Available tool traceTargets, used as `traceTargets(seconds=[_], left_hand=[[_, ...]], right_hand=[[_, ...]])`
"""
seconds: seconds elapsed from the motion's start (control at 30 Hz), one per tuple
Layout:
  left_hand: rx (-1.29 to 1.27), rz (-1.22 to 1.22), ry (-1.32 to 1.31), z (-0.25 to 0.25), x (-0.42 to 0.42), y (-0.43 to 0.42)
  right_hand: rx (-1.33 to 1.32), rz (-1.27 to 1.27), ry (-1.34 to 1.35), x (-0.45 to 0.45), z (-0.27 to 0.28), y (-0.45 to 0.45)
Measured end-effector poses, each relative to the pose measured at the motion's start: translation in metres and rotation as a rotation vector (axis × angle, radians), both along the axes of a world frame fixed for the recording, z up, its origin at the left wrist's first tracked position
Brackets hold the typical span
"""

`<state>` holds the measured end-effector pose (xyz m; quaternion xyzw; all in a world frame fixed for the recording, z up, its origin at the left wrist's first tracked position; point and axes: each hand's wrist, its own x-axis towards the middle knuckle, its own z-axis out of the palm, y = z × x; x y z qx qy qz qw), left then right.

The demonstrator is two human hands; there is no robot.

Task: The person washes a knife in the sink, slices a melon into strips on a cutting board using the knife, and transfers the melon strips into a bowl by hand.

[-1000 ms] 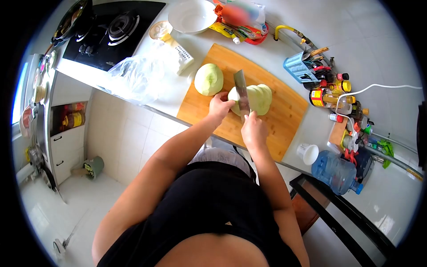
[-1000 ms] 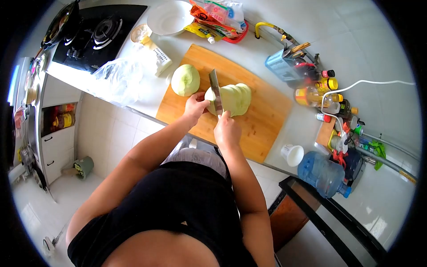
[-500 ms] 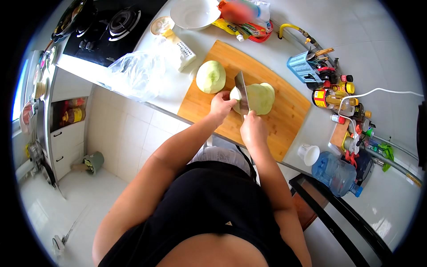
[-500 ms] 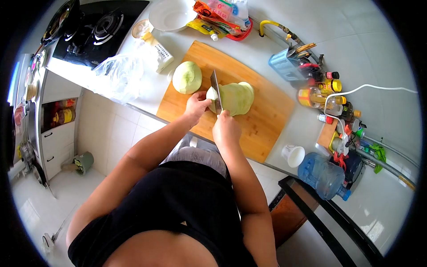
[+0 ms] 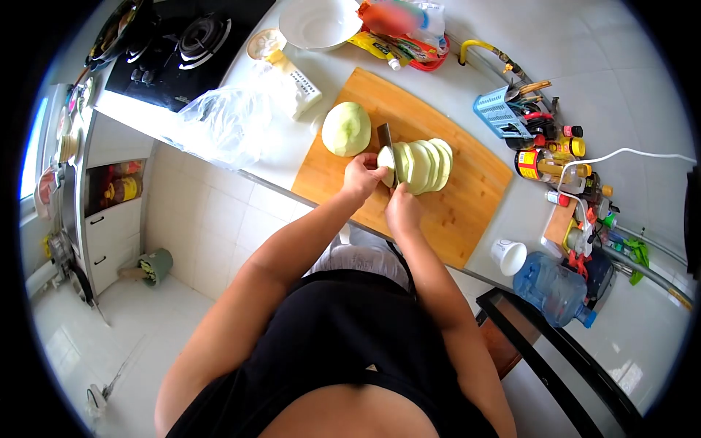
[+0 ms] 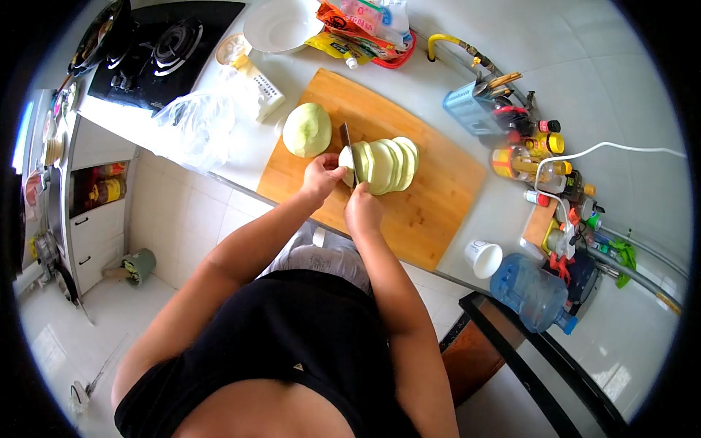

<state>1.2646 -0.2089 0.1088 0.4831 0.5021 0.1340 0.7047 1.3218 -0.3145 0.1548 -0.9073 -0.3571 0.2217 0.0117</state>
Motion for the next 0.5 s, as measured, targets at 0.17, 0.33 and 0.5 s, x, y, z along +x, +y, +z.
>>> traceTargets(seconds=[0.17,0.33,0.5], left_hand=[[-0.004,0.006,-0.014,0.0,0.003,0.001],[0.019,0.003,-0.043,-0.009,0.004,-0.002],[0.031,0.013,0.028,-0.005,0.006,0.0]], right_hand=[[0.183,-0.045,0.03,0.01,0.036,0.0],[0.17,-0.043,-0.04,0.008,0.09,0.002],[0.103,0.071,-0.034,0.001,0.085,-0.007]])
